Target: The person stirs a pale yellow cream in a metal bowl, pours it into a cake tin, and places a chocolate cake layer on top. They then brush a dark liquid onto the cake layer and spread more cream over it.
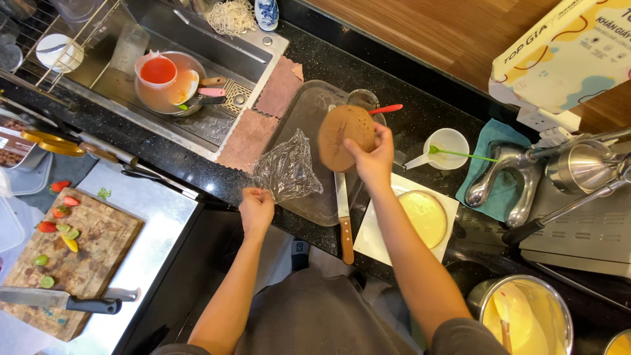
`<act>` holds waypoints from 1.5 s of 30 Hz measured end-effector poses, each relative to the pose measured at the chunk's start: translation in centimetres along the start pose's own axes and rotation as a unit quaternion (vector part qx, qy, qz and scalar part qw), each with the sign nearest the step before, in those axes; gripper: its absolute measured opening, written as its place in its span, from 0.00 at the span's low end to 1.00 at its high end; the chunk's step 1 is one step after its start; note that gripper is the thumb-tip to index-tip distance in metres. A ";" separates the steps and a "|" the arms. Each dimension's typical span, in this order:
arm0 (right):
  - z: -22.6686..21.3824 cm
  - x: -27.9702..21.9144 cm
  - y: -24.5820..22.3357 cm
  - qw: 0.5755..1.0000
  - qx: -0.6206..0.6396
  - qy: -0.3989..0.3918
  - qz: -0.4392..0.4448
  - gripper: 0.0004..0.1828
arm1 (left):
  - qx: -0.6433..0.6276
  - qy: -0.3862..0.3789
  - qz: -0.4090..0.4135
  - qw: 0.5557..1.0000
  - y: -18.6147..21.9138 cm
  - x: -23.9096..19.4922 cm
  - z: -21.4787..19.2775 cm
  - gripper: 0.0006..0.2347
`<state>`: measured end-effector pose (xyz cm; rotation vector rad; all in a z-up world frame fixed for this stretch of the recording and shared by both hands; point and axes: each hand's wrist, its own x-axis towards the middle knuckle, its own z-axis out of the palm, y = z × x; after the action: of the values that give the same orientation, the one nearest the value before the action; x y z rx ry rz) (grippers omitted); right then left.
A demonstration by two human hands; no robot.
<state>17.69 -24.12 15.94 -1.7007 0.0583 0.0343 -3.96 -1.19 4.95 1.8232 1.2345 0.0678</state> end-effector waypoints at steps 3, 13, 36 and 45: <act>2.3 -3.1 -0.8 0.992 0.084 -0.008 0.094 0.48 | 0.012 0.044 -0.010 0.999 -1.2 0.6 1.1 0.18; -1.6 -14.8 5.0 0.911 -0.405 -0.081 -0.011 0.40 | -0.012 0.174 0.349 0.921 -0.4 -2.4 -2.4 0.25; -7.4 -27.2 16.5 0.968 -0.168 -0.092 0.162 0.12 | 0.045 0.103 0.339 0.934 3.1 5.0 7.2 0.33; -7.0 -28.7 14.8 0.946 -0.228 -0.099 0.209 0.13 | 0.331 -0.071 0.443 0.830 7.8 2.6 5.4 0.76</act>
<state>-11.91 -32.42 3.81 -2.1105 0.2773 0.5745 5.60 -3.39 6.13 2.8248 0.1854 0.0149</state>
